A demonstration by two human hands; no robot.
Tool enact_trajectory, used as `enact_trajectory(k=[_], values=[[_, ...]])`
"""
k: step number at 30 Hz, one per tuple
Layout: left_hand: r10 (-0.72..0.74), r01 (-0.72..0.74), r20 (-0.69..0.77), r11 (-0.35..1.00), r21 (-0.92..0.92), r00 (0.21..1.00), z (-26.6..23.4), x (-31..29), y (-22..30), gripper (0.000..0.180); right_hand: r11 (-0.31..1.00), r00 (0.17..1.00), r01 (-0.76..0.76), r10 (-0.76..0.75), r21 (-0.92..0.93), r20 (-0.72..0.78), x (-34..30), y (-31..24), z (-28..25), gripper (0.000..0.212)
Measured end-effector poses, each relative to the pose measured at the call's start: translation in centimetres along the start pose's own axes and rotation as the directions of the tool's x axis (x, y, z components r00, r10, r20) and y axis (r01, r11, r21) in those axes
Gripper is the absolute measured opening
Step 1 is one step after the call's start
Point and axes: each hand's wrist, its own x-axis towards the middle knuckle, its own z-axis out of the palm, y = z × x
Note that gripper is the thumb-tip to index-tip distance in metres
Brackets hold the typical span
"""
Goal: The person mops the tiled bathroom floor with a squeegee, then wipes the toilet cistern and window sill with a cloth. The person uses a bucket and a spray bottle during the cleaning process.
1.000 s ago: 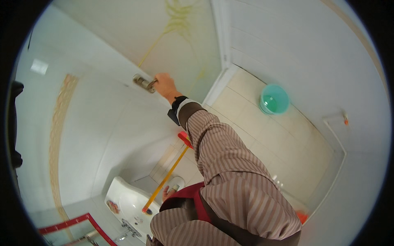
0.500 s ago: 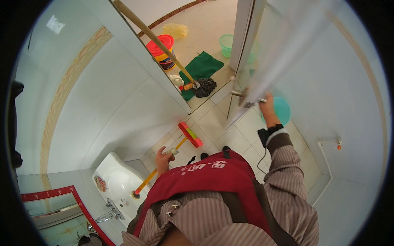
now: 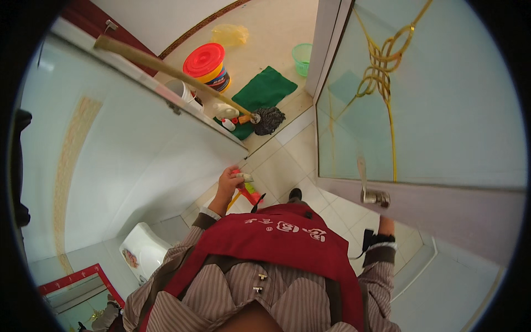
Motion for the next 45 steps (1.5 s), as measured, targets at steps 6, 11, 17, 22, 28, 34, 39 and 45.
enact_trajectory(k=[6, 11, 17, 22, 28, 34, 39, 45], values=[[0.005, -0.009, 0.058, 0.997, 0.075, 0.998, 4.2, 7.0, 2.9, 0.048, 0.72, 0.868, -0.47, 0.27, 0.511, 0.417, -2.3, 2.8, -0.2, 0.043], [-0.022, 0.004, 0.126, 0.99, 0.141, 0.992, 7.3, 16.6, 6.7, 0.05, 0.722, 0.814, 0.086, 0.346, -0.686, 0.466, -1.1, 13.3, -0.4, 0.042], [0.138, -0.222, 0.27, 0.925, 0.31, 0.953, 12.1, 34.8, 13.8, 0.042, 0.629, 0.765, 0.266, 0.324, -0.731, 0.557, 4.1, 11.3, 6.0, 0.035], [0.199, -0.261, 0.182, 0.518, 0.815, 0.963, 12.5, 44.5, 19.4, 0.032, 0.87, 0.834, -0.094, 0.334, -0.483, 0.439, 12.1, -2.2, 17.1, 0.03], [0.134, -0.042, -0.049, 0.603, 0.797, 0.99, 7.4, 50.3, 24.4, 0.016, 0.9, 0.718, -0.419, 0.409, -0.119, 0.563, 26.4, -12.5, 27.3, 0.024], [0.272, 0.083, -0.373, 0.701, 0.708, 0.887, -2.1, 52.7, 22.7, 0.012, 0.738, 0.491, 0.551, 0.09, -0.389, 0.867, 41.1, -15.2, 39.4, 0.017], [0.34, 0.161, -0.525, 0.702, 0.694, 0.78, -9.3, 52.7, 21.9, 0.011, 0.601, -0.092, 0.799, 0.122, 0.0, 0.988, 52.5, -28.8, 54.6, 0.017], [-0.217, 0.214, -0.711, 0.972, -0.095, 0.669, -8.4, 50.8, 23.9, 0.014, 0.938, 0.495, 0.007, 0.298, -0.347, 0.816, 59.3, -46.6, 67.4, 0.021]])
